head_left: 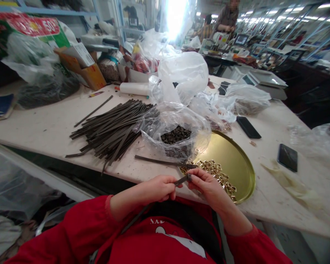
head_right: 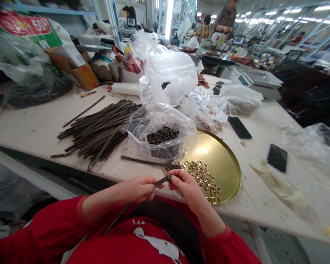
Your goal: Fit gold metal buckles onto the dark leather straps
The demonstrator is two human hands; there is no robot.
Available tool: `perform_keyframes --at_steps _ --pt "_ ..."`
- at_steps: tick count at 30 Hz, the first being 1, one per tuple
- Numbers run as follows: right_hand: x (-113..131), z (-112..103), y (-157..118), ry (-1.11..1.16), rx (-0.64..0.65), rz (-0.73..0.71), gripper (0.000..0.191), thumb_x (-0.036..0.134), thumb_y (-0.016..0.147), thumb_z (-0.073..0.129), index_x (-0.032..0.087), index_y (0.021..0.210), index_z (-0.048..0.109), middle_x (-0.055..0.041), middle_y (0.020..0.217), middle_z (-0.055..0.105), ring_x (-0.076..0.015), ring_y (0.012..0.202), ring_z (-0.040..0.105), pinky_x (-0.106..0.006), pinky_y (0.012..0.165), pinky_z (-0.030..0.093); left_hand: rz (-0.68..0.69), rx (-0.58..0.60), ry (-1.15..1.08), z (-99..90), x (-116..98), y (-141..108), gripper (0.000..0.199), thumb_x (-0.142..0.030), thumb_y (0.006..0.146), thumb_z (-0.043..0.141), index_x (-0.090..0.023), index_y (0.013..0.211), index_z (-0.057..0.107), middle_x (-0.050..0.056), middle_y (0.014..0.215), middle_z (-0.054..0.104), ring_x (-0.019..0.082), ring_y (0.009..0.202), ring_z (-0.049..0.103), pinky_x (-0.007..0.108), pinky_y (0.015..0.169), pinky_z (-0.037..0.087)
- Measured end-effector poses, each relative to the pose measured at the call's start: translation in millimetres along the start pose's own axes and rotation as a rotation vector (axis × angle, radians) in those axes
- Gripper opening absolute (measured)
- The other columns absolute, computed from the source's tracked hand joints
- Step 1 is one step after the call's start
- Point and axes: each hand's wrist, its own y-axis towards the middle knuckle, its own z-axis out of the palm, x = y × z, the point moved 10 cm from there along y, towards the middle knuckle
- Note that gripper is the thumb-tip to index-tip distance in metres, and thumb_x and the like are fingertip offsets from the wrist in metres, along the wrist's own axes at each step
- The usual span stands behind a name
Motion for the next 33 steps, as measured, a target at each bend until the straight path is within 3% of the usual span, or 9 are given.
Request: perform_keyframes --at_steps 3,8,14,22,27,30,33 --pt "0.1 -0.2 -2.5 0.004 0.016 0.001 0.024 0.038 0.068 0.068 0.020 0.082 0.062 0.0030 0.067 0.060 -0.0079 0.057 0.051 -0.023 0.058 0.039 -0.007 0.043 -0.052 4.2 -0.4 -6.2 0.014 -0.017 0.070 0.037 -0.016 0.066 0.050 -0.007 0.046 0.036 0.007 0.040 0.026 0.020 0.040 0.018" --pt "0.6 -2.4 -8.3 0.049 -0.022 0.019 0.024 0.037 0.068 0.069 0.020 0.083 0.061 0.0031 0.069 0.060 -0.0076 0.058 0.052 -0.023 0.061 0.040 0.102 -0.096 0.022 -10.3 2.2 0.5 0.034 -0.033 0.081 0.032 -0.014 0.088 0.059 -0.004 0.060 0.044 0.010 0.052 0.035 0.021 0.049 0.028" --pt "-0.8 7.7 -11.9 0.092 -0.003 0.049 0.023 0.036 0.066 0.070 0.019 0.080 0.062 0.0025 0.067 0.060 -0.0078 0.056 0.051 -0.022 0.057 0.040 0.278 -0.176 0.250 -15.4 -9.6 3.0 0.032 -0.022 0.079 0.034 -0.013 0.091 0.062 0.002 0.077 0.058 0.015 0.074 0.050 0.023 0.068 0.036" --pt "-8.2 6.6 -6.6 0.057 0.004 0.069 0.023 0.037 0.066 0.069 0.020 0.080 0.062 0.0031 0.067 0.060 -0.0073 0.055 0.051 -0.022 0.058 0.040 0.308 -0.197 0.377 -14.6 -10.6 6.2 0.033 -0.022 0.079 0.033 -0.013 0.084 0.064 0.003 0.073 0.059 0.016 0.069 0.050 0.024 0.064 0.036" --pt "-1.8 4.6 -3.5 -0.159 0.006 -0.016 0.025 0.041 0.067 0.066 0.019 0.080 0.063 0.0031 0.062 0.058 -0.0093 0.056 0.051 -0.024 0.058 0.039 0.274 -0.183 0.467 -13.9 -6.6 11.5 0.028 -0.022 0.077 0.034 -0.014 0.068 0.060 0.000 0.062 0.052 0.013 0.061 0.045 0.022 0.056 0.032" --pt "2.9 6.0 -3.7 -0.275 0.010 -0.061 0.027 0.042 0.069 0.064 0.018 0.081 0.064 0.0026 0.060 0.058 -0.0109 0.057 0.051 -0.025 0.060 0.039 0.280 -0.196 0.456 -13.3 -5.5 12.7 0.026 -0.021 0.076 0.035 -0.014 0.064 0.057 -0.002 0.058 0.047 0.012 0.057 0.042 0.022 0.052 0.028" --pt "2.5 7.2 -5.8 -0.254 0.025 -0.055 0.028 0.043 0.071 0.062 0.018 0.082 0.063 0.0026 0.059 0.058 -0.0112 0.057 0.051 -0.026 0.061 0.039 0.255 -0.201 0.370 -12.8 -1.7 12.4 0.026 -0.023 0.076 0.036 -0.014 0.065 0.057 -0.003 0.056 0.043 0.011 0.055 0.040 0.022 0.051 0.026"
